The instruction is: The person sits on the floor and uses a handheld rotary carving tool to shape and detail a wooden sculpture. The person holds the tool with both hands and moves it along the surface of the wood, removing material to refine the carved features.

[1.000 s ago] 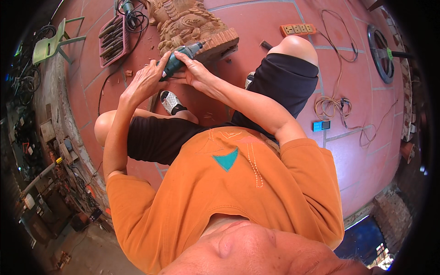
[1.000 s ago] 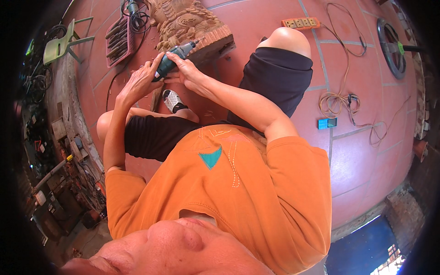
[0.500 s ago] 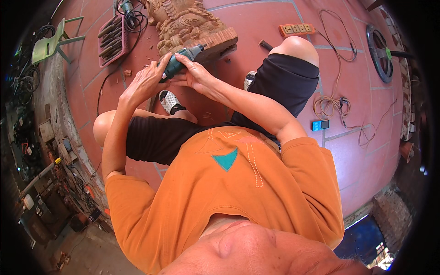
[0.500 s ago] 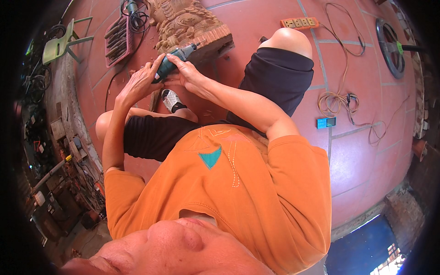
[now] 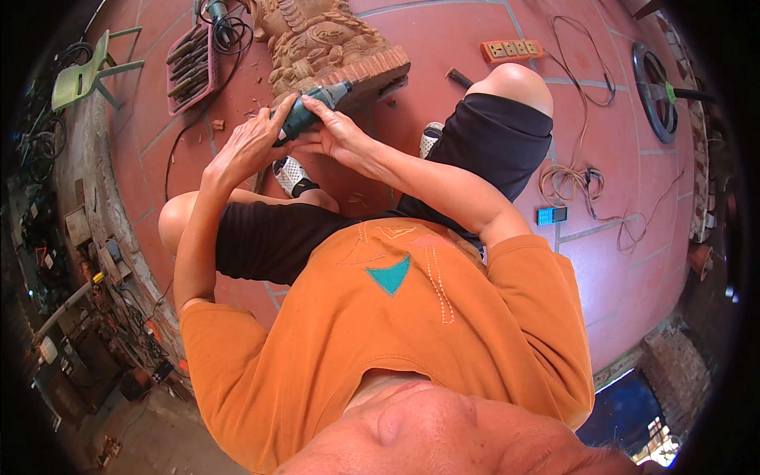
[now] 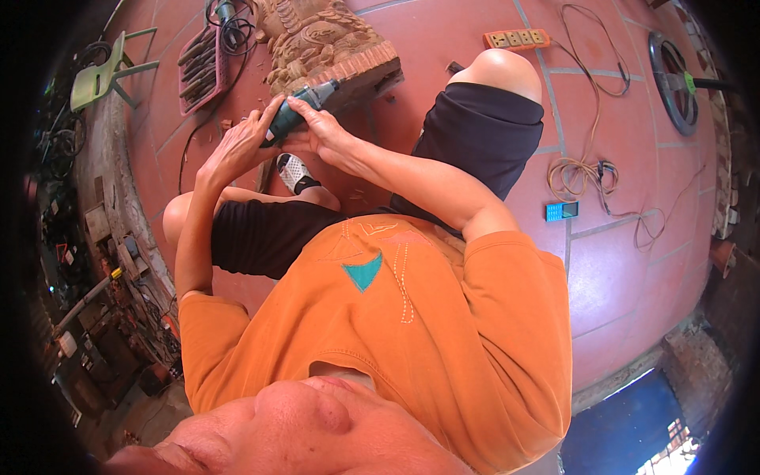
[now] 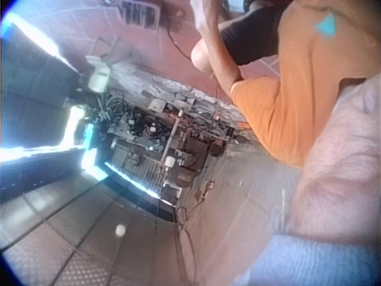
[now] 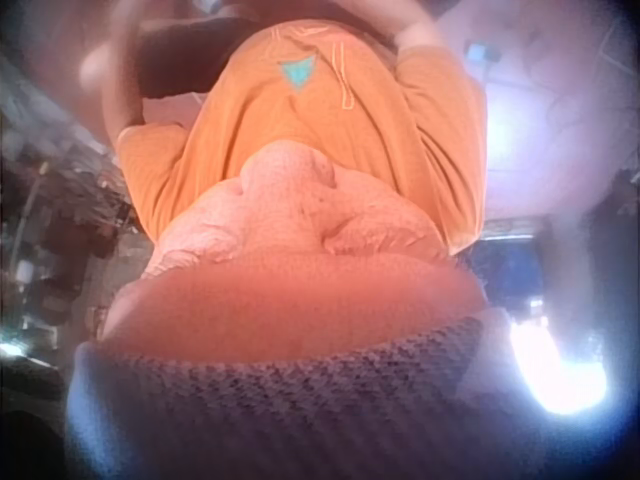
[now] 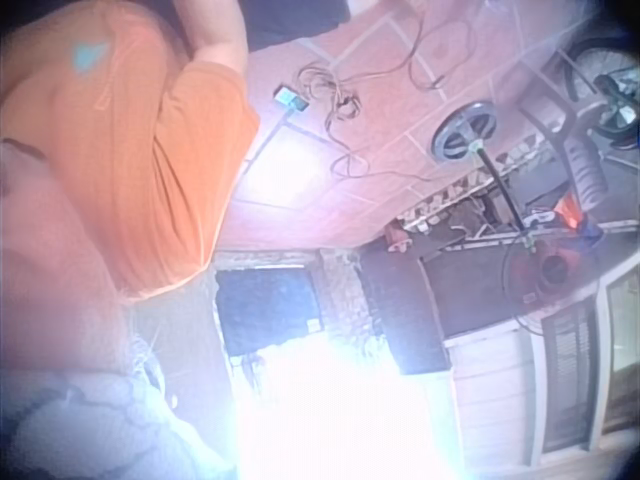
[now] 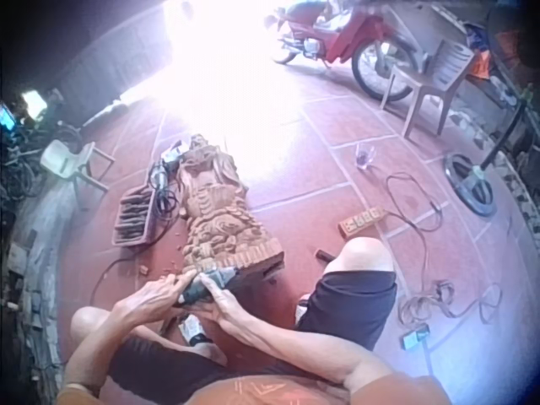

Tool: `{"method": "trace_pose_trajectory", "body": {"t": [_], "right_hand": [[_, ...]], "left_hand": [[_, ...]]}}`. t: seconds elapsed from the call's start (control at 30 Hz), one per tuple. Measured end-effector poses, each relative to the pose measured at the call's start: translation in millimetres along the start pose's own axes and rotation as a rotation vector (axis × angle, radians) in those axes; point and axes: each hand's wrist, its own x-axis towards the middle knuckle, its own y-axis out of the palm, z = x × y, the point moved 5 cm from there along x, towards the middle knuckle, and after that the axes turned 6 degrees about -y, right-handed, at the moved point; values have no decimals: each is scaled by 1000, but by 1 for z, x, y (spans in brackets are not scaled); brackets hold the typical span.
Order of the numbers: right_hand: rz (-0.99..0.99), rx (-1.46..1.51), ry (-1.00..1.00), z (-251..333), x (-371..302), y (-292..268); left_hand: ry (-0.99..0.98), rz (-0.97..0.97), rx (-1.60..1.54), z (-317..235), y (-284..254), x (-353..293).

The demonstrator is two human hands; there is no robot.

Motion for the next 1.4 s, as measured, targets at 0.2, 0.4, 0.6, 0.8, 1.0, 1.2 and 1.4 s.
{"method": "trace_pose_trajectory", "body": {"t": [0.2,0.4,0.6,0.8,1.0,1.2,1.4], "right_hand": [[-25,6,2,-1,-2,0],[-24,9,-11,-1,0,-1],[-24,-11,-8,-1,5,-3],[-21,-15,-16,1,7,0],[-12,-13,-26,4,11,1],[-17,4,-34,5,16,1],[-18,-13,-41,9,17,4]], "left_hand": [[16,4,-11,0,0,-1],[16,-7,4,0,0,-1],[7,-24,-8,1,1,1],[0,-34,5,2,0,3],[0,-50,5,3,0,4],[-16,-50,9,5,0,7],[-43,-42,25,4,-3,9]]}}
